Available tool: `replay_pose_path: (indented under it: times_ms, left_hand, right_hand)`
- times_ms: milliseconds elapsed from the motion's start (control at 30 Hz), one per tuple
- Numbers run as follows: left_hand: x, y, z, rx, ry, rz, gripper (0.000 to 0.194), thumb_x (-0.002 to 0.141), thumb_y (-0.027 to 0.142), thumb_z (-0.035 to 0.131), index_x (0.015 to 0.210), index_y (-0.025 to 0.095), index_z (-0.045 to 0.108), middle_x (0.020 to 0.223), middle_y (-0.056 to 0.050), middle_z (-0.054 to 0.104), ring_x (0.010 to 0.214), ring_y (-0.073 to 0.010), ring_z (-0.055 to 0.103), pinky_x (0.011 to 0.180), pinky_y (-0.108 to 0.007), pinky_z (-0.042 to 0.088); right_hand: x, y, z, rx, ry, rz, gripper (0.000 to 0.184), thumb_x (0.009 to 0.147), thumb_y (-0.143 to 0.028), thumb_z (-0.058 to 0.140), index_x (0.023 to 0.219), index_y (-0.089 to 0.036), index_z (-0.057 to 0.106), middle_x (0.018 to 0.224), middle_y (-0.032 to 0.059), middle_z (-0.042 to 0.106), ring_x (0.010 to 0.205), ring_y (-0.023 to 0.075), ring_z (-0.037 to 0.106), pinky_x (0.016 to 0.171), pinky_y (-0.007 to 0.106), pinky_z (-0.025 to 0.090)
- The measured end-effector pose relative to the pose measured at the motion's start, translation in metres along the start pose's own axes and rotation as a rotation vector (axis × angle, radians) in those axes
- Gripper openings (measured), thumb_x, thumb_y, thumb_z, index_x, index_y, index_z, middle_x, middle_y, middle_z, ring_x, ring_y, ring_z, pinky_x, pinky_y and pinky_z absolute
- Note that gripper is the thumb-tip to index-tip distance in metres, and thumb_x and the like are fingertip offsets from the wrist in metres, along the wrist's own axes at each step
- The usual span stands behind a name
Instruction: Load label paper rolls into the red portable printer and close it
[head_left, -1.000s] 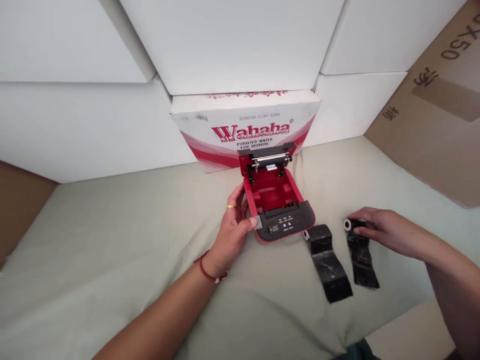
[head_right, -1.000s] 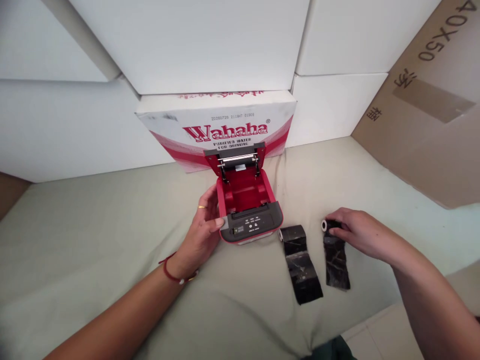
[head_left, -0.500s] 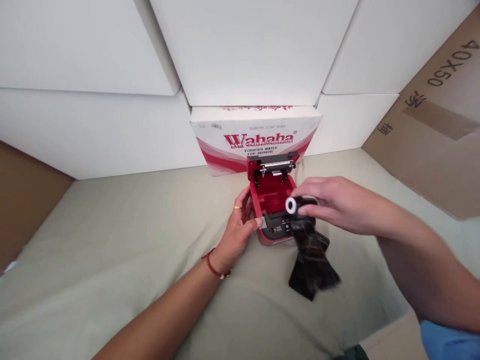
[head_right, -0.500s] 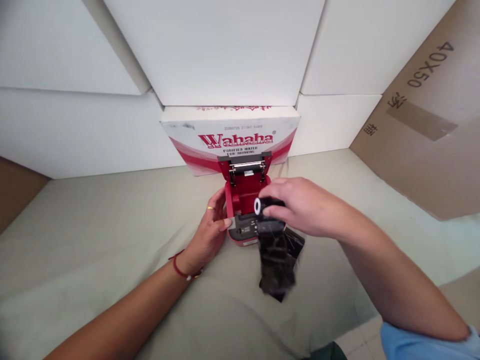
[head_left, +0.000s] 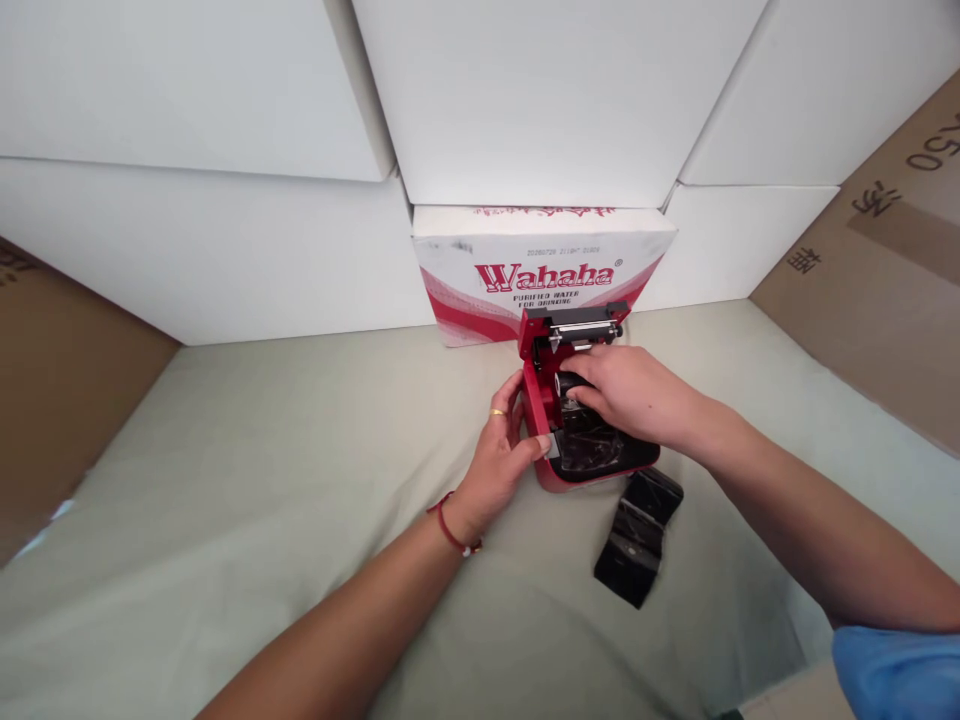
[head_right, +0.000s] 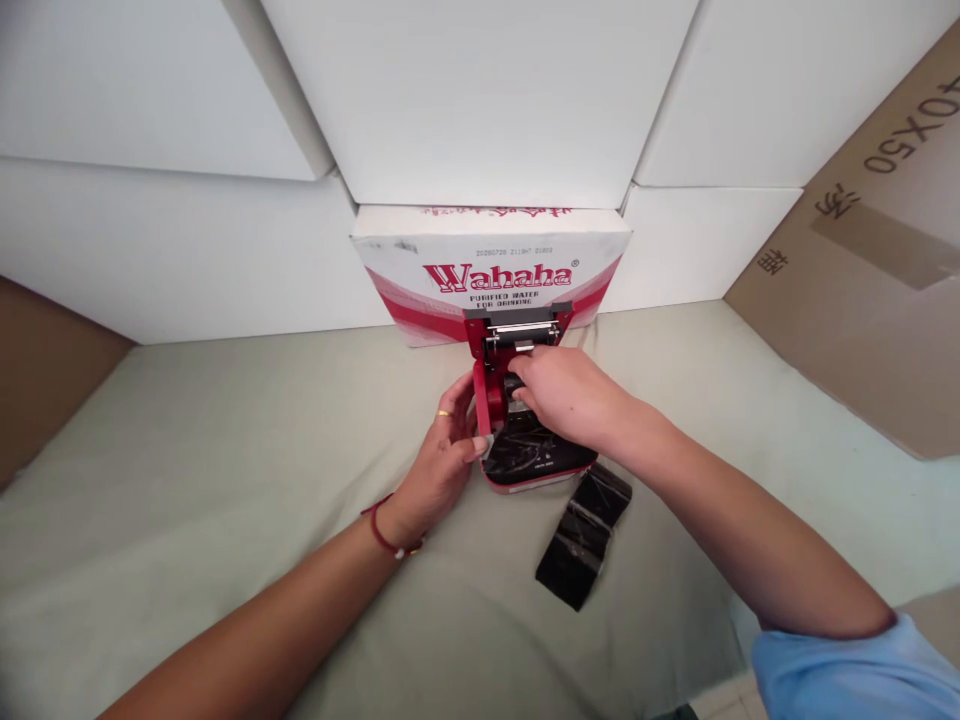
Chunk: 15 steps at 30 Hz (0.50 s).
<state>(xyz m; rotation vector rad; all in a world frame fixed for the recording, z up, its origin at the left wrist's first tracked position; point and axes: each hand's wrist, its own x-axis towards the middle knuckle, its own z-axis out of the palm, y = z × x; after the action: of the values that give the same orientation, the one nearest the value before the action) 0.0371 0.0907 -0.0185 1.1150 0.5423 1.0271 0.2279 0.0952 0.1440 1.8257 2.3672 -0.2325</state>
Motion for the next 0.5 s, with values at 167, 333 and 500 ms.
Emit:
replay_pose_path:
  times_ms: [167, 333, 500]
  left_hand:
    - [0.0, 0.0, 0.001, -0.002, 0.004, 0.003, 0.097, 0.089, 0.051, 0.088, 0.171, 0.034, 0.039, 0.19, -0.01, 0.04, 0.179, -0.0375, 0.035, 0.147, -0.059, 0.033]
    - [0.0, -0.001, -0.001, 0.021, -0.01, 0.009, 0.098, 0.09, 0.055, 0.088, 0.172, 0.036, 0.038, 0.191, -0.01, 0.039, 0.178, -0.0375, 0.038, 0.148, -0.061, 0.033]
    - [0.0, -0.004, -0.004, 0.067, -0.025, 0.034, 0.098, 0.092, 0.058, 0.087, 0.174, 0.037, 0.036, 0.191, -0.01, 0.038, 0.178, -0.0372, 0.038, 0.147, -0.061, 0.035]
  right_hand:
    - [0.001, 0.005, 0.012, 0.089, 0.057, -0.06, 0.037, 0.113, -0.021, 0.062, 0.147, -0.018, 0.077, 0.148, 0.0172, 0.081, 0.131, 0.036, 0.079, 0.109, 0.046, 0.061]
    - [0.011, 0.013, 0.026, 0.137, 0.114, -0.152, 0.033, 0.107, -0.013, 0.065, 0.135, -0.018, 0.081, 0.142, 0.0158, 0.084, 0.126, 0.0328, 0.081, 0.104, 0.043, 0.063]
    - [0.02, 0.016, 0.028, 0.208, 0.11, -0.198, 0.032, 0.102, -0.008, 0.065, 0.126, -0.021, 0.083, 0.131, 0.0115, 0.088, 0.118, 0.0292, 0.082, 0.1, 0.038, 0.062]
